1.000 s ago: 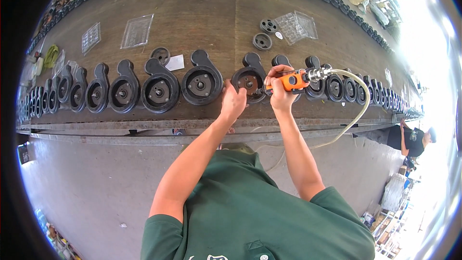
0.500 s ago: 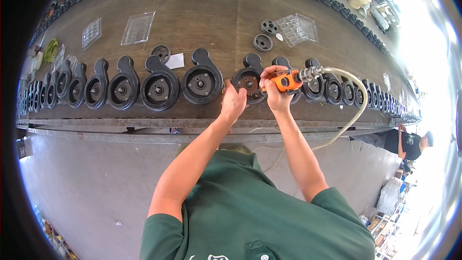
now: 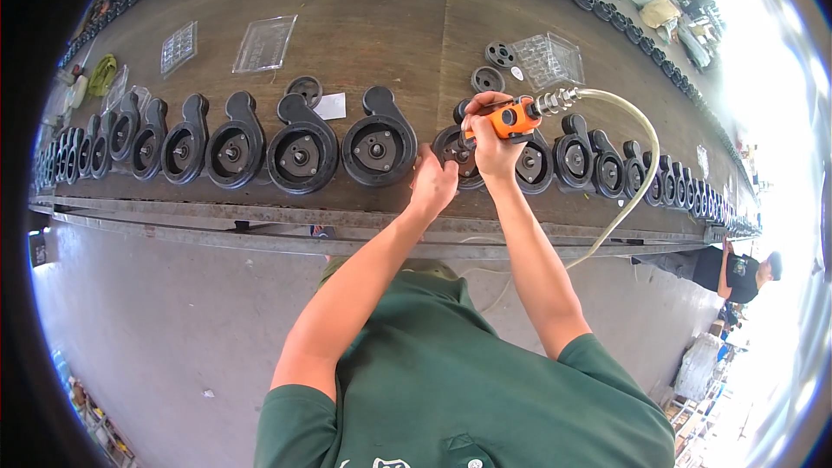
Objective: The person assembles multiple water pump components on a workbench by hand and using a pneumatic screwdriver.
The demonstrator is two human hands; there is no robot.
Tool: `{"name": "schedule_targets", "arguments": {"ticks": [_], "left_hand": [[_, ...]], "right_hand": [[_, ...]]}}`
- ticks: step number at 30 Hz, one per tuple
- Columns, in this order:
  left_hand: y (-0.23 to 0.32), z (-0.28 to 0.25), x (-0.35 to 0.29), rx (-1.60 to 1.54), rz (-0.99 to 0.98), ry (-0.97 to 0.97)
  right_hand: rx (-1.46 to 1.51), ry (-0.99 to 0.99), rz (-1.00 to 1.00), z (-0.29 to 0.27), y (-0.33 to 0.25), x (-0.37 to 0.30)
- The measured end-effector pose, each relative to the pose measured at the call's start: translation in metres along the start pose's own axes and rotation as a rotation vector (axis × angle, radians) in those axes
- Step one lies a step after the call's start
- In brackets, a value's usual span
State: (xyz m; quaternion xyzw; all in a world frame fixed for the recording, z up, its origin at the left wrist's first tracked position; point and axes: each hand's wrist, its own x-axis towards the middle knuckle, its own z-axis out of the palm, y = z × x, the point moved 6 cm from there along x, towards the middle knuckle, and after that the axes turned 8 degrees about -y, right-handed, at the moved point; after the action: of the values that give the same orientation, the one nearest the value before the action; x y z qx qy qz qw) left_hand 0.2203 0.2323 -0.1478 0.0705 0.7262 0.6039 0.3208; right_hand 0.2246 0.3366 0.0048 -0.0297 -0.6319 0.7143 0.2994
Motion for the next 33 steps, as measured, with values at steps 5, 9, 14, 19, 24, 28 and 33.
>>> {"name": "schedule_targets", "arguments": {"ticks": [5,9,14,19,24,28,33], "left_hand": [[0.0,0.002,-0.001,-0.026,0.021,0.014],[-0.001,0.0,-0.002,-0.09,0.023,0.0],[0.001,-0.001,-0.002,-0.145,0.01,0.028],[0.007,0.004,0.004,0.008,0.041,0.016],[-0.013,-0.005,0.02,0.031,0.134,0.071],[-0.026,0.017,0.004,-0.364,-0.174,-0.234],[0.019,0.03,-0.088,-0.483,-0.549,-0.508]], "right_hand": [[-0.017,-0.017,-0.006,-0.003,0.003,0.0],[0.005,-0.093,0.002,0.004,0.012,-0.006],[-0.036,-0.095,-0.012,0.011,0.015,-0.007],[-0.121,-0.112,-0.028,0.016,0.002,-0.002],[-0.047,0.07,-0.115,0.028,-0.052,-0.019],[-0.095,0.337,-0.242,-0.023,-0.106,-0.056],[-0.178,0.508,-0.232,-0.111,-0.126,-0.083]]}}
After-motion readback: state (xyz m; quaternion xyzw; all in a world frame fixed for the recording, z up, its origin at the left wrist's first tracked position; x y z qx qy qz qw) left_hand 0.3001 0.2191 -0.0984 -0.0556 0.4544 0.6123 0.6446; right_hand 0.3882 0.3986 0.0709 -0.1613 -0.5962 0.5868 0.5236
